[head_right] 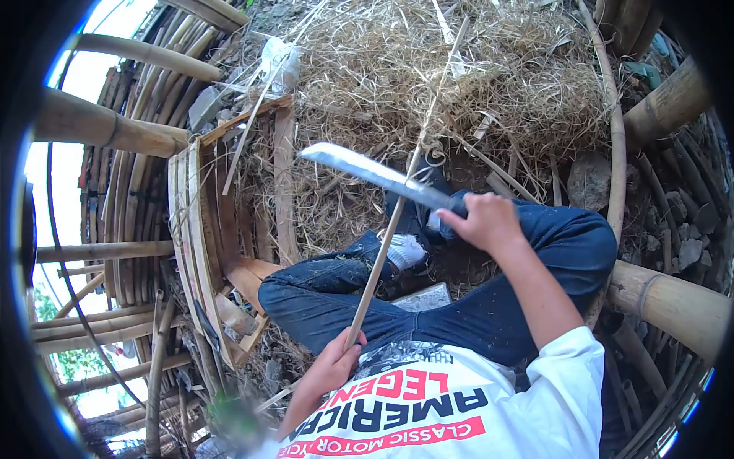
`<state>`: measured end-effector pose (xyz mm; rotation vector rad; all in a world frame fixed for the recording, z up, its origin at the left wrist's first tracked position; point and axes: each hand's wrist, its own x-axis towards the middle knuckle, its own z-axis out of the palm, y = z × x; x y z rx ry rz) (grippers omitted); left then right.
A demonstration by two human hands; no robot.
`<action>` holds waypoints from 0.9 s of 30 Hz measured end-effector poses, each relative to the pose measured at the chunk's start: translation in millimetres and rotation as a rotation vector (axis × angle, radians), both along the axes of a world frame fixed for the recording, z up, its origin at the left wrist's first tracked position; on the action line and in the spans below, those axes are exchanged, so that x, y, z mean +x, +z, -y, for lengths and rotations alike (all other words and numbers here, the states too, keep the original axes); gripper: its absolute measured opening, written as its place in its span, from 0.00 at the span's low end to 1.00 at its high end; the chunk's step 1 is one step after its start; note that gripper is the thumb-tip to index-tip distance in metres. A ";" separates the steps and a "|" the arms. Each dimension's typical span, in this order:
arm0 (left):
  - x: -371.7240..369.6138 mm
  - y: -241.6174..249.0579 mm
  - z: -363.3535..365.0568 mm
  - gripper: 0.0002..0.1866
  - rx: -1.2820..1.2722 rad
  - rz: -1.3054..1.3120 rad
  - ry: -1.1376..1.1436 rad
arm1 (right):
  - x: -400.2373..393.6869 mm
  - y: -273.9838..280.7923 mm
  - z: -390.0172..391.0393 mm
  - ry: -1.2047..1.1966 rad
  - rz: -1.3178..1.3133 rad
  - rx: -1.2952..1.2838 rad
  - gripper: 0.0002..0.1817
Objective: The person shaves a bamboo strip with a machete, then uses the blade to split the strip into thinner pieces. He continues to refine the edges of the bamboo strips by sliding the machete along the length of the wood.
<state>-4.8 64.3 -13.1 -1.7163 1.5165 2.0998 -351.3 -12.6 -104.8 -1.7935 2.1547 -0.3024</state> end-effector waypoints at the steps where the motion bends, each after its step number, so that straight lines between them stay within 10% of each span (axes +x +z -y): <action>1: -0.1 0.9 -1.0 0.04 0.013 -0.001 -0.007 | -9.2 -3.2 5.5 -0.016 -0.016 0.002 0.38; 27: -4.2 -12.3 4.0 0.09 0.130 -0.050 0.128 | 11.6 -23.2 3.8 -0.024 0.146 -0.107 0.36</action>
